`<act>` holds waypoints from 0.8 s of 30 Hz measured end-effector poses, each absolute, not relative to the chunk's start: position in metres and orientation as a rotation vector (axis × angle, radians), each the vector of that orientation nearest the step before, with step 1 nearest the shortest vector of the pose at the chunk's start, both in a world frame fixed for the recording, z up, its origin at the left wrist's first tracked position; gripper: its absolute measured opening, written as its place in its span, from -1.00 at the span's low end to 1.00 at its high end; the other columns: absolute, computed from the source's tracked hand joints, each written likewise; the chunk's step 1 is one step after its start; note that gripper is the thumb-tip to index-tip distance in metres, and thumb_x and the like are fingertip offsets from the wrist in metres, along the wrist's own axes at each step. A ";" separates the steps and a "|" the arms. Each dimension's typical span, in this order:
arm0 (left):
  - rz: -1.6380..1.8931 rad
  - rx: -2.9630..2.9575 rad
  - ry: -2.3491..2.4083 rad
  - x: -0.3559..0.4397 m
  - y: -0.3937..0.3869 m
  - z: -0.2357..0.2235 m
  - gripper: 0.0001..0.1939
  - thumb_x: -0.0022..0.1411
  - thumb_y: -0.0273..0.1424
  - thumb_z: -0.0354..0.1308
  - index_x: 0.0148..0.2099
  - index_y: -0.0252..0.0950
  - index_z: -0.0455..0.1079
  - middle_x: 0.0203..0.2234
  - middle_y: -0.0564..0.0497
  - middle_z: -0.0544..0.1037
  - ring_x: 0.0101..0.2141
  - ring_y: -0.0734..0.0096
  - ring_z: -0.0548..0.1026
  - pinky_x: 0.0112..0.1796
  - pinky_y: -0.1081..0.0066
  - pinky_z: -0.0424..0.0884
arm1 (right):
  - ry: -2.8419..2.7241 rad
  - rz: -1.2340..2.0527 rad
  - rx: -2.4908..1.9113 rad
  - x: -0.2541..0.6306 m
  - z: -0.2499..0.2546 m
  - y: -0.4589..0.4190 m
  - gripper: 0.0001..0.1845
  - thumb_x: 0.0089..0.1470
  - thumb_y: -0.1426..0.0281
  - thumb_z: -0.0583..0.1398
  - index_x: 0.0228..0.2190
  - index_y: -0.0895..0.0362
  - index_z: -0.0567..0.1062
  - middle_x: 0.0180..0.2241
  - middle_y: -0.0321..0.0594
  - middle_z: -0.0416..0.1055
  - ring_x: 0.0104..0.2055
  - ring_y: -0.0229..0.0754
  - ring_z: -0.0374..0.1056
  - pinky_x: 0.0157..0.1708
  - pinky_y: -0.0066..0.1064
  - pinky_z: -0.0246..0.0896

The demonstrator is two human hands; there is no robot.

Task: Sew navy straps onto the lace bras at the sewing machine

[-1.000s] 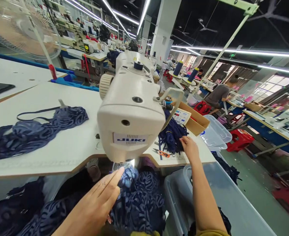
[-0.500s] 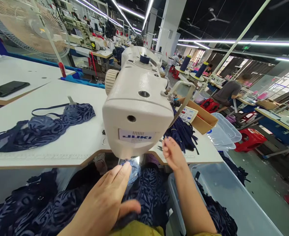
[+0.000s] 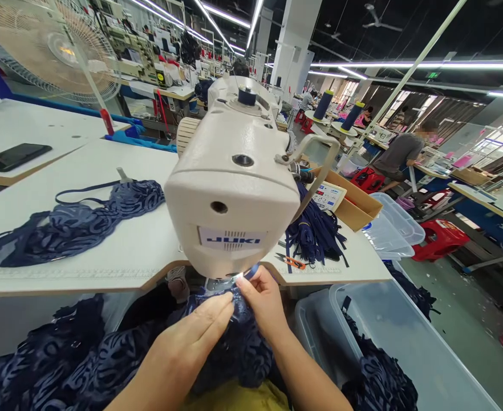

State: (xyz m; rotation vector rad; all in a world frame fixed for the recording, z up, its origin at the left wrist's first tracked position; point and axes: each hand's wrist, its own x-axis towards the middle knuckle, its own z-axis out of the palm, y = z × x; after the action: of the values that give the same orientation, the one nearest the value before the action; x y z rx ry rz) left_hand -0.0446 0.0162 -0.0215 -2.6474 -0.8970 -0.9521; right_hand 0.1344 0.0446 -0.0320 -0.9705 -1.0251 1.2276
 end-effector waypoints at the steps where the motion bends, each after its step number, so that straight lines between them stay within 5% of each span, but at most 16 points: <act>1: -0.928 -2.624 -0.871 -0.043 0.016 -0.018 -0.60 0.34 -0.58 -0.16 0.13 -0.34 0.34 0.03 -0.06 0.51 0.07 0.44 0.42 0.09 0.45 0.35 | -1.023 1.235 -0.957 0.134 -0.032 0.043 -0.77 0.03 0.32 0.26 -0.51 0.12 0.33 -0.51 -0.40 0.27 -0.46 -0.35 0.15 -0.40 -0.50 0.09; 7: -0.886 -2.597 -0.887 -0.034 0.016 -0.001 -0.59 0.40 -0.54 -0.22 0.03 -0.28 0.43 -0.05 0.08 0.57 -0.04 0.48 0.46 0.09 0.45 0.27 | -1.001 1.307 -0.983 0.136 -0.032 0.049 -0.84 0.08 0.33 0.21 -0.45 0.10 0.33 -0.53 -0.43 0.24 -0.49 -0.35 0.13 -0.45 -0.53 0.09; 12: -1.012 -2.624 -0.928 -0.032 0.016 -0.018 -0.59 0.40 -0.53 -0.22 0.05 -0.27 0.42 0.00 0.08 0.52 0.09 0.40 0.34 0.22 0.33 0.07 | -1.002 1.286 -0.984 0.131 -0.028 0.054 -0.82 0.04 0.44 0.21 -0.27 0.07 0.34 -0.39 -0.38 0.32 -0.39 -0.32 0.23 -0.32 -0.49 0.17; 24: -1.017 -2.567 -0.938 -0.033 0.014 -0.037 -0.54 0.31 -0.64 -0.20 0.13 -0.30 0.35 0.08 0.02 0.46 0.16 0.38 0.30 0.23 0.30 0.12 | -1.036 1.262 -1.028 0.129 -0.026 0.053 -0.85 0.03 0.48 0.14 -0.31 0.05 0.31 -0.44 -0.41 0.22 -0.46 -0.32 0.15 -0.42 -0.51 0.10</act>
State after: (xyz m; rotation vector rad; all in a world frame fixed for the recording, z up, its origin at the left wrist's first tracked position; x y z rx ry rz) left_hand -0.0331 0.0137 -0.0365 -2.5670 -0.9384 -1.0166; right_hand 0.1293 0.0534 -0.0264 -1.0276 -1.0358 1.2624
